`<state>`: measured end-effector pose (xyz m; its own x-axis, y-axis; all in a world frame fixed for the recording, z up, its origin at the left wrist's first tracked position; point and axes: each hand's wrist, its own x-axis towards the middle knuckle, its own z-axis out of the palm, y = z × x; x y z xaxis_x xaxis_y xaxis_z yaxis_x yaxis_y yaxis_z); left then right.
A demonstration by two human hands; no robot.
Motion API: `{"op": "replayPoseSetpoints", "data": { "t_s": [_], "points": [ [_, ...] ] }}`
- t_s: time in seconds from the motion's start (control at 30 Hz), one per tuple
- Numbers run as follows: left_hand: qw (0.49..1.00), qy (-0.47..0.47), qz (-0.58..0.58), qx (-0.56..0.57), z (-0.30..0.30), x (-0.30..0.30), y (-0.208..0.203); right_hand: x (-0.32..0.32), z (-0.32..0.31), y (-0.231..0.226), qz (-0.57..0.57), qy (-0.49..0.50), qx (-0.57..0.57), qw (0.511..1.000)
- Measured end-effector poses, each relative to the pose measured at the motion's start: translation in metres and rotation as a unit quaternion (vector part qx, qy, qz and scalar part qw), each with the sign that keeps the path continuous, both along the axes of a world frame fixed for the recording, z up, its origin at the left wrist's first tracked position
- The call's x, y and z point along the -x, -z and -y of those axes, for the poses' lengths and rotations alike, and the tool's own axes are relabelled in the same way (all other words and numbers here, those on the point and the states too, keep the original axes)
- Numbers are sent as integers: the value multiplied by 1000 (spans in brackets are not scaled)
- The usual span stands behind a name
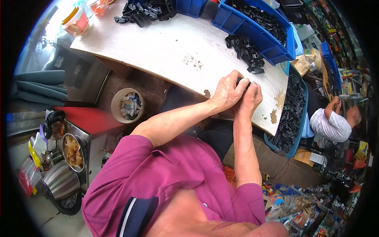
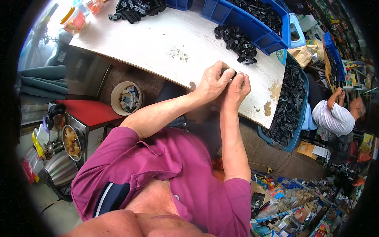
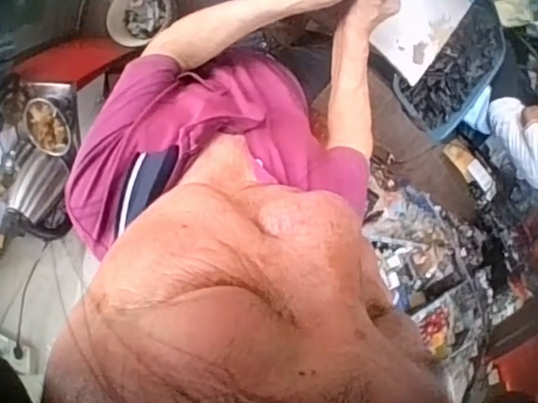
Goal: The person assembles black plastic components by fitting smaller plastic pieces onto them by hand at a work table.
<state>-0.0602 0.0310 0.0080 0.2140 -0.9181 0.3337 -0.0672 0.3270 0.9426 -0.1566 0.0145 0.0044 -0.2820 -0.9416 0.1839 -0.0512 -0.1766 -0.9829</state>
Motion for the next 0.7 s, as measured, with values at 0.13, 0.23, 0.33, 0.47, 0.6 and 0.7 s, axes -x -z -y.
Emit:
{"op": "replayPoseSetpoints", "data": {
  "t_s": [0.13,0.23,0.33,0.47,0.6,0.7],
  "points": [
    [997,39,-55,-27,0,-2,1,1,-1,-7,62,-5,-34,997],
    [990,77,-89,-83,-6,-9,-1,12,4,-25,83,9,-120,989],
    [995,54,-61,-60,-7,-8,3,43,27,-60,162,116,-157,967],
    [998,59,-10,-32,-10,-6,-3,103,49,-67,144,262,-112,948],
    [998,60,-12,-17,-10,-6,-2,87,55,-59,99,215,-188,953],
    [997,67,-6,-25,-10,-5,-4,75,64,-43,48,103,-229,967]
  ]
}}
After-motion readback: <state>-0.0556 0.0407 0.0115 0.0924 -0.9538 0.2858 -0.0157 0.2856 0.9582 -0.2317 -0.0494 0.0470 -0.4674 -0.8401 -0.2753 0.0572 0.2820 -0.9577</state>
